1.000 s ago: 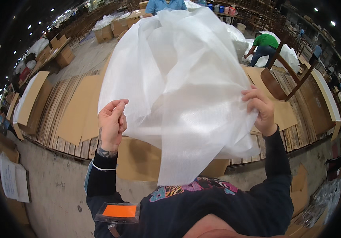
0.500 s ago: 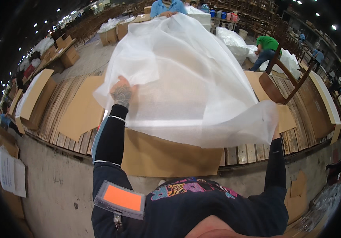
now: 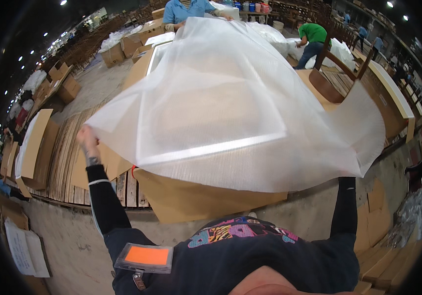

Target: The person places a wooden chair frame into a large cardboard box, covers it with a white protective sheet, and adds a smaller cardboard box on top. The person repeats this packing sequence multiple times in a warehouse setting.

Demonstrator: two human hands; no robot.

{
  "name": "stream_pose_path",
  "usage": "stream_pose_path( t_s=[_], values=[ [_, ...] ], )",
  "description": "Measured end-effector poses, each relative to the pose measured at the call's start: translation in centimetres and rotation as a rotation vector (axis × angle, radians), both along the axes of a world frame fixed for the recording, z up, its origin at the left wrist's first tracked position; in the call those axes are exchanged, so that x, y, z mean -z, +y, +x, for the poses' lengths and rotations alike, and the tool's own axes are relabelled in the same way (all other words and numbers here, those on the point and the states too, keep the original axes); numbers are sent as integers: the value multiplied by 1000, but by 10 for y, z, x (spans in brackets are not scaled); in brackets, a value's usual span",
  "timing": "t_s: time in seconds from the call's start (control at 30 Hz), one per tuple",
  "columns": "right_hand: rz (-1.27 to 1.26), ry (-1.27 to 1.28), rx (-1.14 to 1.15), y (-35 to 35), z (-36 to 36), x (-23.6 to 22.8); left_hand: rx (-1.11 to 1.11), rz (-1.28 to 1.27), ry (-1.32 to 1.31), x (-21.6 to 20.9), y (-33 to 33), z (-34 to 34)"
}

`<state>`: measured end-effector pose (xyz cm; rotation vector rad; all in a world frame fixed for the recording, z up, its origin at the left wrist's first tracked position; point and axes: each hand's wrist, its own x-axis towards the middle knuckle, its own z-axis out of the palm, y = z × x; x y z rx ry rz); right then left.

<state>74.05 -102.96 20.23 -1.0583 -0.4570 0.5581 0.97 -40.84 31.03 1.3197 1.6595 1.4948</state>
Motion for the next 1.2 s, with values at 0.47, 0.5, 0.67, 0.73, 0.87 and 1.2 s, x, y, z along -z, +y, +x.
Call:
stream_pose_path(
  t_s=[0.47,0.5,0.67,0.73,0.87,1.2],
  values=[
    [25,83,5,-30,-56,49,-18,176,-577,-2,-161,-217],
    [31,87,0,-32,-56,51,-18,167,-565,5,-180,-226],
    [32,121,-45,-55,-47,70,-125,132,-640,53,-281,-264],
    [23,133,-66,-70,-39,80,-123,127,-670,74,-317,-274],
    [-10,165,-98,-110,-19,100,-91,57,-676,105,-380,-288],
    [-17,282,-233,-148,-11,160,41,-314,-670,170,-439,-324]
  ],
)
